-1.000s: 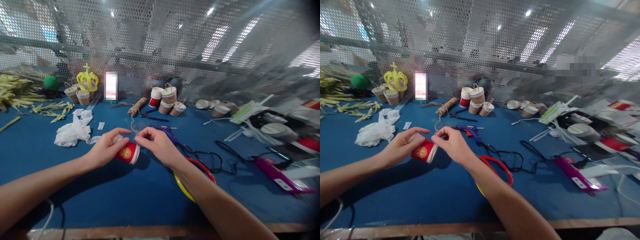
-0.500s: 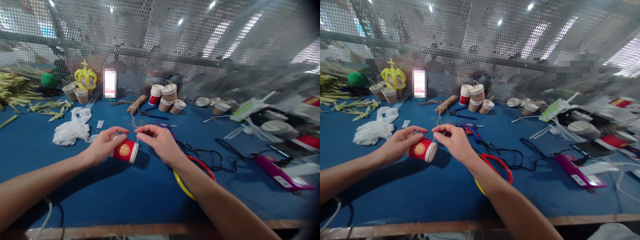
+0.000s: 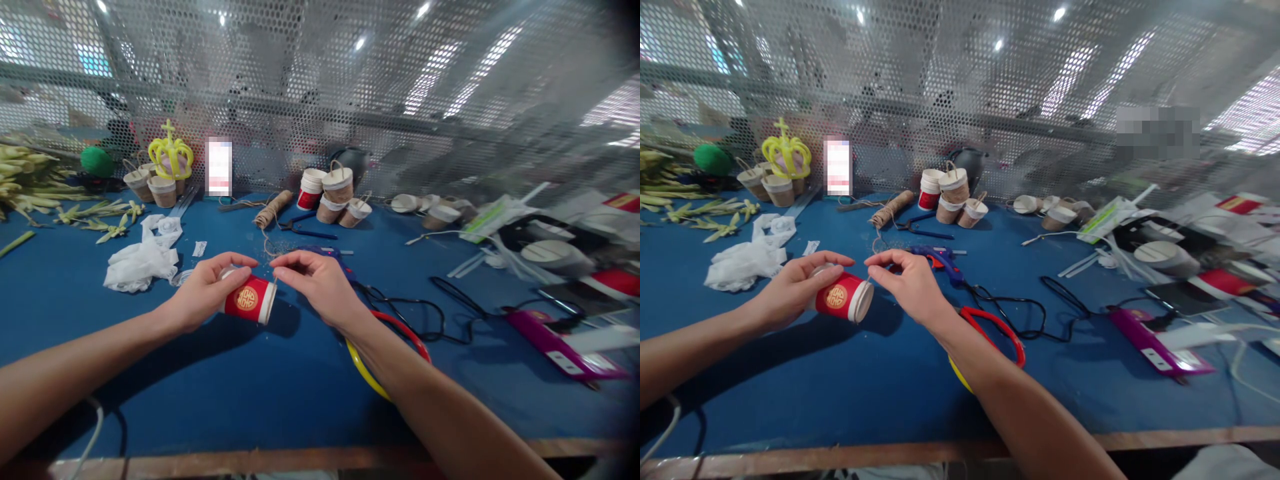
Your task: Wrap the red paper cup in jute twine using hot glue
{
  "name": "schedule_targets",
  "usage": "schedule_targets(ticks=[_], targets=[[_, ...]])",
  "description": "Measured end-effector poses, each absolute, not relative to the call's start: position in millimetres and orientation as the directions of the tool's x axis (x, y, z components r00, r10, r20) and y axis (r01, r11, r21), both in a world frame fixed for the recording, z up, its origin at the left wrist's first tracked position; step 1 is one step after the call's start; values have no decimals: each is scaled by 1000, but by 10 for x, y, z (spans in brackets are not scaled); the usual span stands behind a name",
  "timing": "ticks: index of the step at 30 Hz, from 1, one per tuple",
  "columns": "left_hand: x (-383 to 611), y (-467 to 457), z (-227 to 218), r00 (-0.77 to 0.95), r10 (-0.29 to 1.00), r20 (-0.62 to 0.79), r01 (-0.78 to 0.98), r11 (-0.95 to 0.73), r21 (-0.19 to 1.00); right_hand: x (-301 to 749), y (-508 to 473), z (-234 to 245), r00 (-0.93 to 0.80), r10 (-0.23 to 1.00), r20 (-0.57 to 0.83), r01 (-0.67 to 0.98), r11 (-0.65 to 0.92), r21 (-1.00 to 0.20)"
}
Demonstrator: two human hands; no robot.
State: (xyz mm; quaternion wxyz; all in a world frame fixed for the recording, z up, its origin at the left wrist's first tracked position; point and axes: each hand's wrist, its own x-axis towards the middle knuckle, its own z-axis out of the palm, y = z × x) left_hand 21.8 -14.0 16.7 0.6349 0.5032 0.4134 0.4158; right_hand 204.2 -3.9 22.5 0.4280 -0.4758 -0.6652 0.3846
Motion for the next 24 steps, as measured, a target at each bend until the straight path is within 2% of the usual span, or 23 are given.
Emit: schedule_targets(ticks=[14,24], targets=[[209,-129,145,305,949,-80,-133,125,983,2031,-33,201,-178,963,202,332,252,-909],[209,-128,141,297,952,-74,-157,125,980,2029,-63,234,-190,959,211,417,273,-867]])
